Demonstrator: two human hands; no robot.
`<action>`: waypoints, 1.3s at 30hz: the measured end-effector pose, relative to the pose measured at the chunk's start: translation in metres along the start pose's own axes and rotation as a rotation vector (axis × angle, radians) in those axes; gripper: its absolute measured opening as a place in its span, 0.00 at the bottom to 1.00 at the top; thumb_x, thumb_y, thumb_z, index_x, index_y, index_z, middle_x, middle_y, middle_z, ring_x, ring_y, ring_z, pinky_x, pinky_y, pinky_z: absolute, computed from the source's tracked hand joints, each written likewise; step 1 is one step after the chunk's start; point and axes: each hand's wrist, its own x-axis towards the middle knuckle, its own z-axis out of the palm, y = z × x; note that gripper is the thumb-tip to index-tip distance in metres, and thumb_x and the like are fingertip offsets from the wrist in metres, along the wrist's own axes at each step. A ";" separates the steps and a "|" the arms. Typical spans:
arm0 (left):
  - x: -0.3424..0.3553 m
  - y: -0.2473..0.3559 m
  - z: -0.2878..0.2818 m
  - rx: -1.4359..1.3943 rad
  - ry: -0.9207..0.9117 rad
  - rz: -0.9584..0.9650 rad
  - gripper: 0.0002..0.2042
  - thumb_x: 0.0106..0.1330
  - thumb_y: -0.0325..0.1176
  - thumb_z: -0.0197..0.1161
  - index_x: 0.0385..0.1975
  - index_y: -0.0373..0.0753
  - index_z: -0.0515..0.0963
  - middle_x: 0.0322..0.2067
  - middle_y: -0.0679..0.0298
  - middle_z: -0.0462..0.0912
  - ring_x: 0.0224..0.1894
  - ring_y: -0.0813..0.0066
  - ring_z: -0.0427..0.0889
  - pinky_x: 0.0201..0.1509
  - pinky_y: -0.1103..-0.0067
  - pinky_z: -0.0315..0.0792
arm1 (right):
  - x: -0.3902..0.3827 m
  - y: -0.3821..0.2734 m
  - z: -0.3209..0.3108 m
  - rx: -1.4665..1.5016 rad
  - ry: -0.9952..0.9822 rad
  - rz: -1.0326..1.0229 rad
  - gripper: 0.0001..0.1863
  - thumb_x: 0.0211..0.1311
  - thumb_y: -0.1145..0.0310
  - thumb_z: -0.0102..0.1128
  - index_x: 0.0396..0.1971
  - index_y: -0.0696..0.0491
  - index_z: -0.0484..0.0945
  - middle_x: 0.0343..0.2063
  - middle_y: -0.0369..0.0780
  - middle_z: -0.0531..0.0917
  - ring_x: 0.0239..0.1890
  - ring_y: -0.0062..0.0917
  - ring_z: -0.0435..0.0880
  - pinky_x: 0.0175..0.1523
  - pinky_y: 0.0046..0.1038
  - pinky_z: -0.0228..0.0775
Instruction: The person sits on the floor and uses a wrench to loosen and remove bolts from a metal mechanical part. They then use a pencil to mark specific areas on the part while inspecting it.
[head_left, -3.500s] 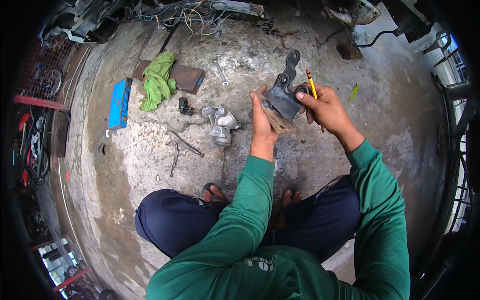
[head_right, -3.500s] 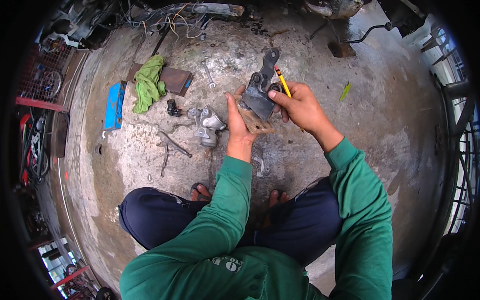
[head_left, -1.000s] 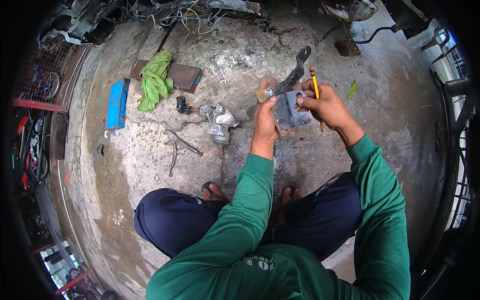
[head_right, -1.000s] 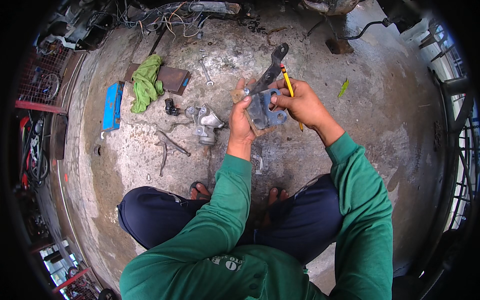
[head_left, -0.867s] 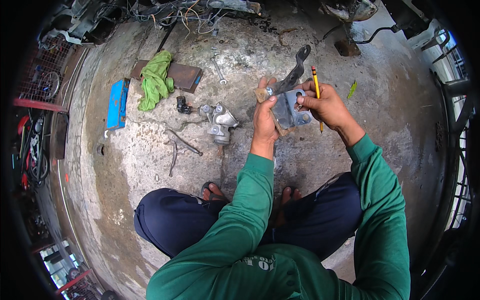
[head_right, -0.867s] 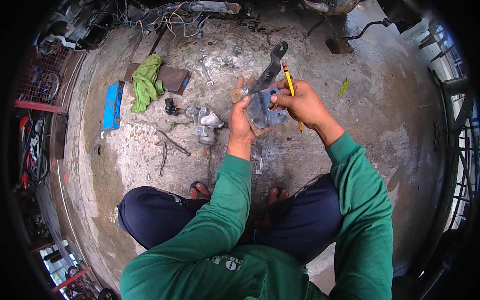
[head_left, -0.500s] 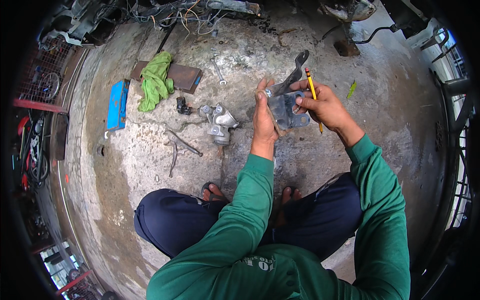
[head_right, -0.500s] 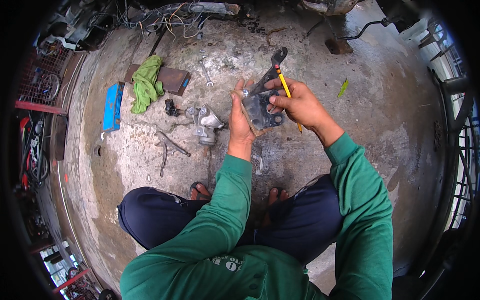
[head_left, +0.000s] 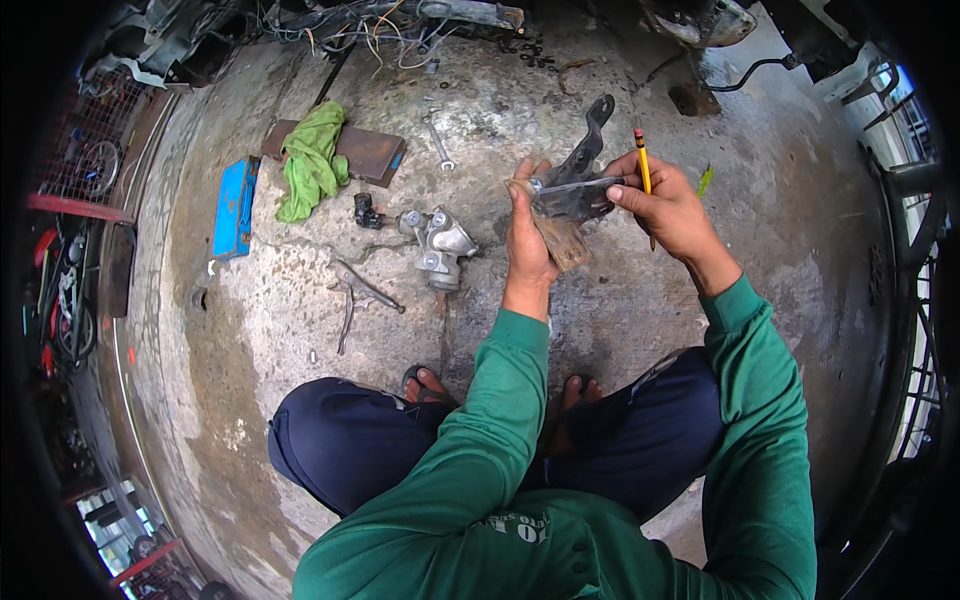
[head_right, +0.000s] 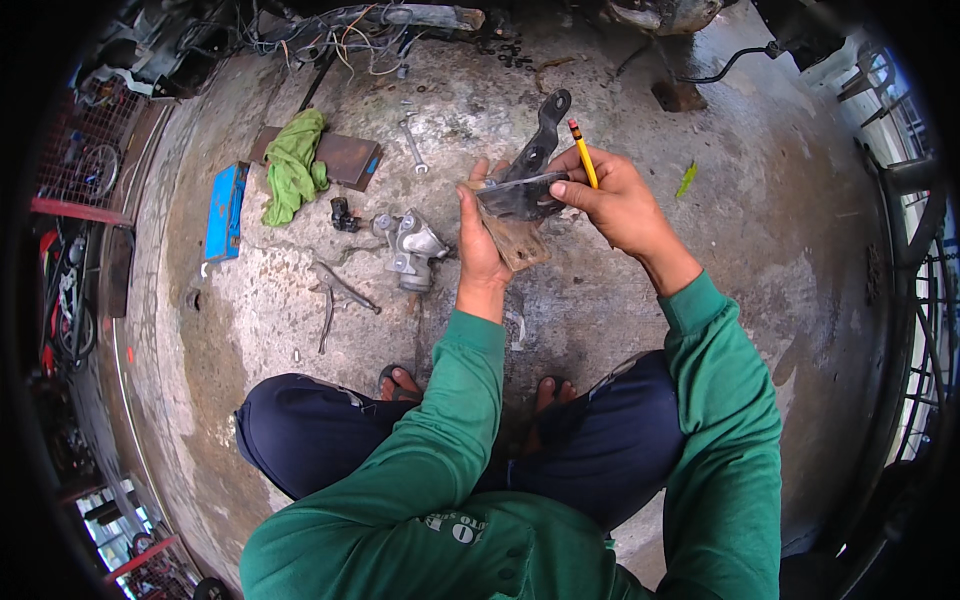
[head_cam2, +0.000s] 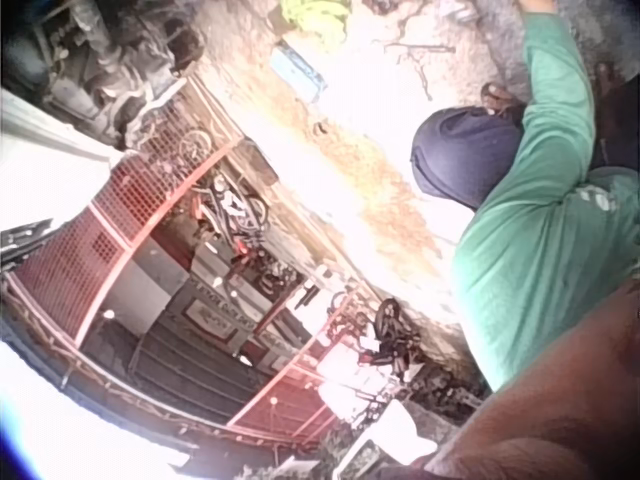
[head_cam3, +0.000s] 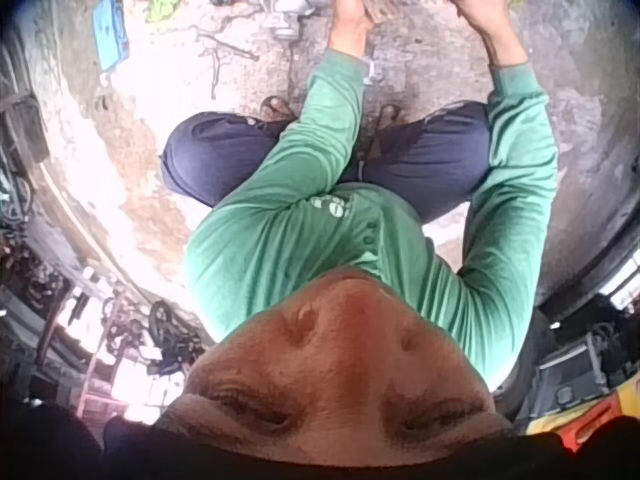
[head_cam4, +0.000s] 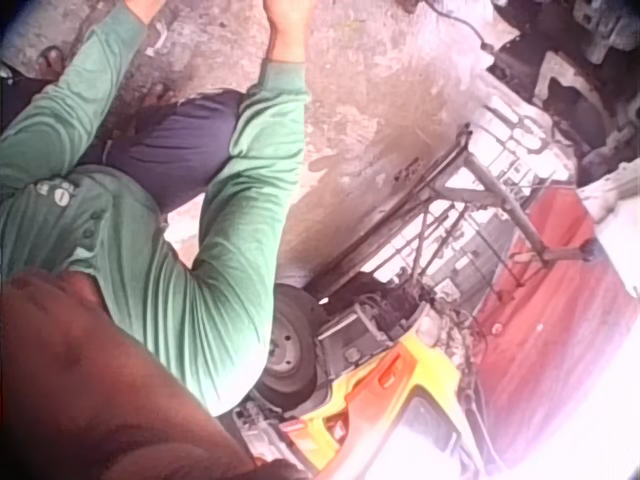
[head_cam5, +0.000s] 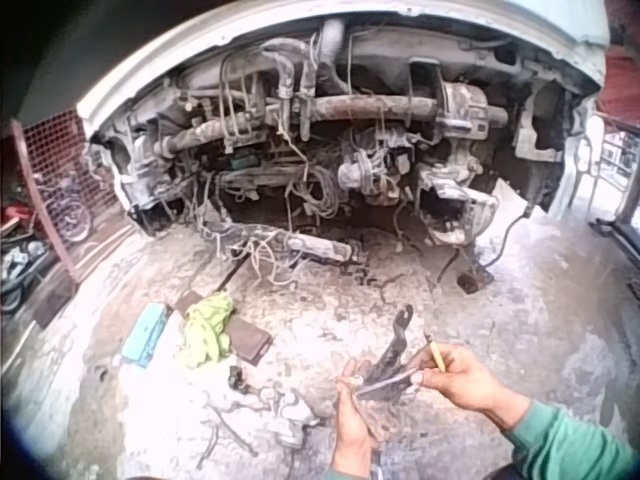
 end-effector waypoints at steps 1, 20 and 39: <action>-0.002 0.002 0.000 0.010 0.010 -0.012 0.41 0.74 0.69 0.45 0.78 0.48 0.49 0.72 0.54 0.60 0.69 0.54 0.71 0.61 0.56 0.79 | 0.000 -0.005 -0.002 -0.066 0.012 -0.043 0.12 0.67 0.72 0.68 0.47 0.59 0.80 0.41 0.37 0.86 0.42 0.22 0.85 0.50 0.23 0.74; -0.002 0.000 0.005 -0.016 0.002 -0.055 0.41 0.75 0.69 0.43 0.77 0.46 0.51 0.72 0.54 0.61 0.68 0.54 0.72 0.61 0.56 0.78 | -0.013 -0.017 0.000 -0.026 0.079 -0.138 0.09 0.63 0.72 0.71 0.39 0.61 0.84 0.30 0.37 0.86 0.30 0.17 0.82 0.35 0.23 0.75; 0.002 0.000 0.003 -0.017 -0.029 0.018 0.44 0.74 0.71 0.41 0.77 0.42 0.47 0.69 0.49 0.64 0.66 0.50 0.74 0.62 0.54 0.79 | -0.002 0.012 0.006 -0.045 -0.007 0.011 0.09 0.65 0.79 0.67 0.44 0.64 0.82 0.32 0.37 0.85 0.31 0.20 0.84 0.38 0.24 0.79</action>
